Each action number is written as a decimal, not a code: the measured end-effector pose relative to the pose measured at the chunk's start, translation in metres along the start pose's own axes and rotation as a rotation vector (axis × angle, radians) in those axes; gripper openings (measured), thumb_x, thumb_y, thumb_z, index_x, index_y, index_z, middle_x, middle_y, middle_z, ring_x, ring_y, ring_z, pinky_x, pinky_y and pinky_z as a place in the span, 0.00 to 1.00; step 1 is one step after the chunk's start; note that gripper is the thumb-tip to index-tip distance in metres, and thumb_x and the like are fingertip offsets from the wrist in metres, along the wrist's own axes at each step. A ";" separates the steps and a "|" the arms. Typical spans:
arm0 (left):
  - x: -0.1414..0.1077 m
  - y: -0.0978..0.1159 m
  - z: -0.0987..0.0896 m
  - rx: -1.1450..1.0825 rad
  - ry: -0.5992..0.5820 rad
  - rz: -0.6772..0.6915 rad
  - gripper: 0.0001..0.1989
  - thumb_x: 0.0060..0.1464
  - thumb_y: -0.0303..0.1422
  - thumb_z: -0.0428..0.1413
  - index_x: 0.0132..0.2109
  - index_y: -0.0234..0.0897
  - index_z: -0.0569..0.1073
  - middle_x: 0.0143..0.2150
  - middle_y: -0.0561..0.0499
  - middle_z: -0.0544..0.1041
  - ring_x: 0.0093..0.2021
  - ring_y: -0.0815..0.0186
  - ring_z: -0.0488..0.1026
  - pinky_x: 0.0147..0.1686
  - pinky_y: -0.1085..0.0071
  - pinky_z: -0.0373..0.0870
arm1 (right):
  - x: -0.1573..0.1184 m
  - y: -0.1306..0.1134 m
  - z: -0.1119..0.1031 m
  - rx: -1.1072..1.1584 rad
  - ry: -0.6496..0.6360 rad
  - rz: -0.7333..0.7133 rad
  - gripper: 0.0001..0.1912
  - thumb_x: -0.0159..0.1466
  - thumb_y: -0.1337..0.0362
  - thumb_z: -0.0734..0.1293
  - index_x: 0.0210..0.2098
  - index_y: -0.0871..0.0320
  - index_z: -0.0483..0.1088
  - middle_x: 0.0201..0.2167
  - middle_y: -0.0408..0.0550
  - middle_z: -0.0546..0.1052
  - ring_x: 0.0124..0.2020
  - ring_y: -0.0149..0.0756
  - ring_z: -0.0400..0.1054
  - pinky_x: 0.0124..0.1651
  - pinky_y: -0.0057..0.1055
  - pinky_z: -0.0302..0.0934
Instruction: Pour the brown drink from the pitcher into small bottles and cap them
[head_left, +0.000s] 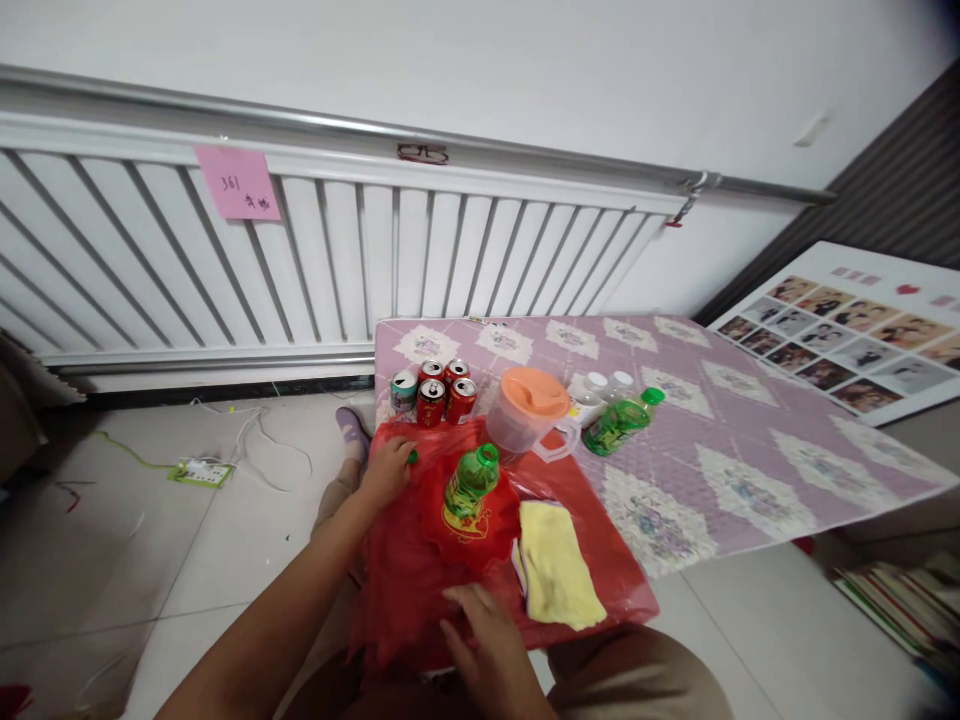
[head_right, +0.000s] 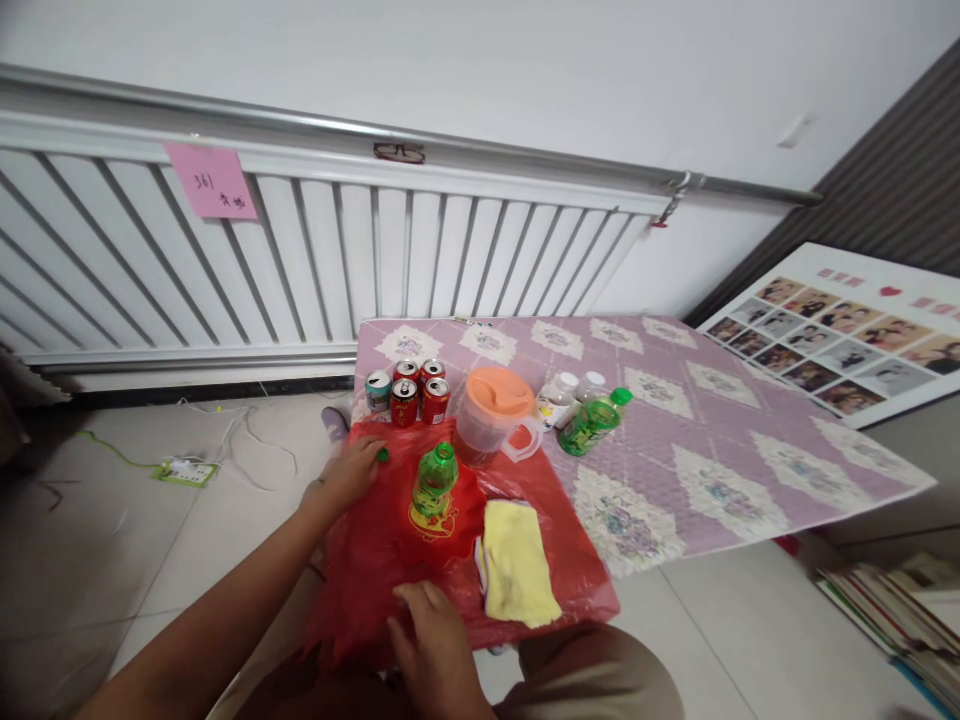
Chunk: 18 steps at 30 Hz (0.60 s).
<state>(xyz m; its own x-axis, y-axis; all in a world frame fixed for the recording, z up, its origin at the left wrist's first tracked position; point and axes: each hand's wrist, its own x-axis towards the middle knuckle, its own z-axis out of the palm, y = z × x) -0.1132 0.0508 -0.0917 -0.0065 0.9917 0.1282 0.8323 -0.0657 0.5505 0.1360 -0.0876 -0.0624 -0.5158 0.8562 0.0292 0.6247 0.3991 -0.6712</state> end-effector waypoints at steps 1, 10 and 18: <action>-0.007 0.004 -0.002 -0.012 0.023 -0.005 0.22 0.54 0.19 0.47 0.55 0.32 0.72 0.57 0.39 0.73 0.57 0.56 0.69 0.59 0.58 0.66 | 0.000 0.000 0.000 -0.004 0.002 -0.006 0.16 0.61 0.73 0.65 0.47 0.57 0.74 0.42 0.51 0.80 0.45 0.41 0.75 0.49 0.36 0.68; -0.086 0.025 0.011 -0.289 0.153 -0.111 0.11 0.57 0.23 0.47 0.41 0.37 0.72 0.42 0.48 0.77 0.44 0.61 0.74 0.48 0.65 0.71 | -0.002 -0.011 -0.007 -0.021 -0.059 0.067 0.15 0.60 0.75 0.65 0.44 0.57 0.74 0.41 0.50 0.79 0.44 0.40 0.73 0.49 0.35 0.67; -0.140 0.047 0.031 -0.368 -0.005 0.005 0.05 0.57 0.32 0.52 0.38 0.40 0.73 0.40 0.47 0.77 0.42 0.60 0.73 0.47 0.62 0.71 | -0.012 -0.015 -0.007 0.009 -0.022 0.096 0.15 0.59 0.75 0.66 0.43 0.54 0.74 0.41 0.47 0.79 0.44 0.39 0.72 0.48 0.32 0.65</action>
<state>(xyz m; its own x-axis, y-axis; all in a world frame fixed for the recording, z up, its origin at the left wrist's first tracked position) -0.0560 -0.0874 -0.1098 0.0002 0.9918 0.1279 0.5774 -0.1046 0.8097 0.1369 -0.1012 -0.0473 -0.4666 0.8830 -0.0515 0.6667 0.3129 -0.6765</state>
